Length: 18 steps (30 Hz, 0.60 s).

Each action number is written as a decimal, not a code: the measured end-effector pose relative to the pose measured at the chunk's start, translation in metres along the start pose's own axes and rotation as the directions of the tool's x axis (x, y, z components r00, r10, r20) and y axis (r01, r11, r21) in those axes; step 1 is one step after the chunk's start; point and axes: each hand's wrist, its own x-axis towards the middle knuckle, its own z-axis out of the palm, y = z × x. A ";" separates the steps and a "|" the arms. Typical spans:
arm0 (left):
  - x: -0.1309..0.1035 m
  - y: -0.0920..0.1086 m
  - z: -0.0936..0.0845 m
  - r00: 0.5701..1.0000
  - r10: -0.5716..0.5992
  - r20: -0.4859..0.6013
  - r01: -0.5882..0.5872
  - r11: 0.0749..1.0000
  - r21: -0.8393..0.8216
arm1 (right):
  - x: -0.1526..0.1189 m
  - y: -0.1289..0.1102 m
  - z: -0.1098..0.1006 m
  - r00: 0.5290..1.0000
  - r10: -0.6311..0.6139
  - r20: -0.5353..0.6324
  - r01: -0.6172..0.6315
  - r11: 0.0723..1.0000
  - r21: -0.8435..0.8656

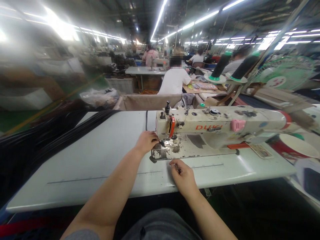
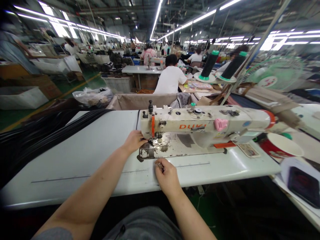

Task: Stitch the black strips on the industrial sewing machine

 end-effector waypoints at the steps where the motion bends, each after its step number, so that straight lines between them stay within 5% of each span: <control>1: -0.002 0.002 0.000 1.000 -0.024 -0.006 0.024 1.000 -0.003 | 0.000 0.000 0.000 1.000 -0.002 -0.002 0.002 1.000 0.000; 18: -0.032 0.038 0.005 0.963 -0.269 -0.030 0.266 0.961 -0.083 | 0.001 -0.003 0.001 1.000 0.020 0.006 -0.020 1.000 0.013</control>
